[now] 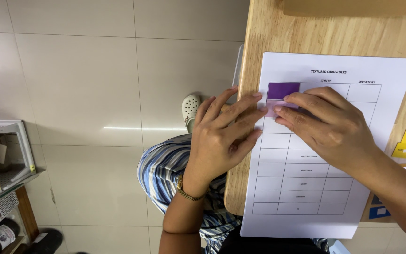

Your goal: The person is creating a color reference chart by cutting double-sided tape, applying it to colored paper strips, and sticking them onto a printed template.

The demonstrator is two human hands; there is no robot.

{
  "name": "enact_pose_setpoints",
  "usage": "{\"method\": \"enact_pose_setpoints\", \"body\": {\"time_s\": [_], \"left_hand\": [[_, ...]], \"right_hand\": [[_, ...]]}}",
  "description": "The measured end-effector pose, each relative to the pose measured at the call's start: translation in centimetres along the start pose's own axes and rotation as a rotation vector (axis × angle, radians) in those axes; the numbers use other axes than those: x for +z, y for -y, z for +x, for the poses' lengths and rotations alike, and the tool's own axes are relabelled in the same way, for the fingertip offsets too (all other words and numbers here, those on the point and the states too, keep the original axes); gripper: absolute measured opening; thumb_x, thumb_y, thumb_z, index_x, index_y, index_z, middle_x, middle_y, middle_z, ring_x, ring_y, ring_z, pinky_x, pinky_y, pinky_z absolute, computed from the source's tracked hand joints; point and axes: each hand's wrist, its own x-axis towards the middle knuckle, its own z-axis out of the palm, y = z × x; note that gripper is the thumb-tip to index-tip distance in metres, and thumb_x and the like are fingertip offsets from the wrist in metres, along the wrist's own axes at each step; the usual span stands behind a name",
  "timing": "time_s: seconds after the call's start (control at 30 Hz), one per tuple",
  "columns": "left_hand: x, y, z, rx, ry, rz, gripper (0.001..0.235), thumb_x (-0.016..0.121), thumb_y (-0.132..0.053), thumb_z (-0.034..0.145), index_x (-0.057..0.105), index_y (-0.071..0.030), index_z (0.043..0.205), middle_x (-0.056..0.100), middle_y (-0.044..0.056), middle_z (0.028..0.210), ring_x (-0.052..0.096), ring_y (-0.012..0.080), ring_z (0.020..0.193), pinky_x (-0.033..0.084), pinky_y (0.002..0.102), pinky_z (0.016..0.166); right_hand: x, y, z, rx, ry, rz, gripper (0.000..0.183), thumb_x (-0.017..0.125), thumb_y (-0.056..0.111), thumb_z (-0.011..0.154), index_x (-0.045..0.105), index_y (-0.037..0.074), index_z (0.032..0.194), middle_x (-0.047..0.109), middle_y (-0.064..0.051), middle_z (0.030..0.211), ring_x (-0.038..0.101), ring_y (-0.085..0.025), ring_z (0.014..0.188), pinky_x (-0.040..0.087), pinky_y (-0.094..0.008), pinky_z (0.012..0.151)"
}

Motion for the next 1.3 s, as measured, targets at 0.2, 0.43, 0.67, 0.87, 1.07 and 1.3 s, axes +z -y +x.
{"method": "enact_pose_setpoints", "body": {"time_s": [0.2, 0.43, 0.67, 0.87, 1.07, 1.3], "left_hand": [[-0.4, -0.7, 0.2, 0.024, 0.051, 0.153, 0.035, 0.065, -0.028, 0.108, 0.059, -0.034, 0.142, 0.06, -0.005, 0.149, 0.064, 0.0322, 0.136, 0.052, 0.053, 0.106], [-0.8, -1.7, 0.7, -0.008, 0.071, 0.282, 0.032, 0.064, -0.031, 0.102, 0.066, -0.033, 0.134, 0.059, -0.006, 0.146, 0.066, 0.0271, 0.128, 0.048, 0.063, 0.107], [-0.7, -2.7, 0.6, -0.061, 0.065, 0.323, 0.033, 0.065, -0.029, 0.101, 0.067, -0.033, 0.134, 0.058, -0.009, 0.146, 0.058, 0.0274, 0.139, 0.042, 0.073, 0.107], [-0.1, -2.7, 0.1, 0.097, 0.077, 0.5, 0.036, 0.064, -0.035, 0.111, 0.069, -0.028, 0.146, 0.037, -0.011, 0.163, 0.039, 0.0269, 0.154, 0.002, 0.085, 0.111], [-1.3, -2.5, 1.1, 0.194, 0.071, 0.55, 0.036, 0.068, -0.038, 0.096, 0.07, -0.03, 0.131, 0.064, -0.015, 0.143, 0.043, 0.0152, 0.147, 0.023, 0.089, 0.107], [-0.1, -4.0, 0.9, 0.122, -0.003, 0.585, 0.03, 0.066, -0.034, 0.093, 0.071, -0.03, 0.123, 0.064, -0.017, 0.139, 0.053, 0.0123, 0.139, 0.033, 0.085, 0.104]], "right_hand": [[-0.2, 0.0, 0.3, -0.023, 0.021, -0.013, 0.009, 0.082, 0.001, 0.098, 0.074, -0.002, 0.099, 0.07, -0.016, 0.107, 0.062, -0.03, 0.089, 0.057, -0.037, 0.084], [-0.6, 0.1, -1.1, 0.053, 0.131, -0.189, 0.026, 0.081, 0.029, 0.099, 0.08, 0.014, 0.12, 0.066, -0.01, 0.113, 0.056, -0.032, 0.101, 0.052, -0.039, 0.09], [-1.9, -0.2, -4.0, 0.089, 0.206, -0.461, 0.023, 0.077, 0.037, 0.103, 0.075, 0.028, 0.125, 0.067, 0.001, 0.105, 0.062, -0.023, 0.106, 0.052, -0.036, 0.09], [-3.0, 2.5, -1.4, -0.03, 0.186, -0.719, 0.026, 0.063, 0.037, 0.105, 0.075, 0.019, 0.12, 0.067, 0.005, 0.146, 0.061, -0.014, 0.116, 0.049, -0.029, 0.088], [-1.6, 0.5, -1.8, 0.005, 0.076, -0.488, 0.018, 0.068, 0.035, 0.094, 0.079, 0.022, 0.099, 0.077, 0.008, 0.123, 0.066, -0.019, 0.123, 0.046, -0.035, 0.089], [-0.4, -0.5, -0.8, -0.026, 0.183, -0.581, 0.033, 0.06, 0.05, 0.09, 0.08, 0.024, 0.085, 0.077, 0.012, 0.113, 0.065, -0.011, 0.114, 0.049, -0.034, 0.089]]}}
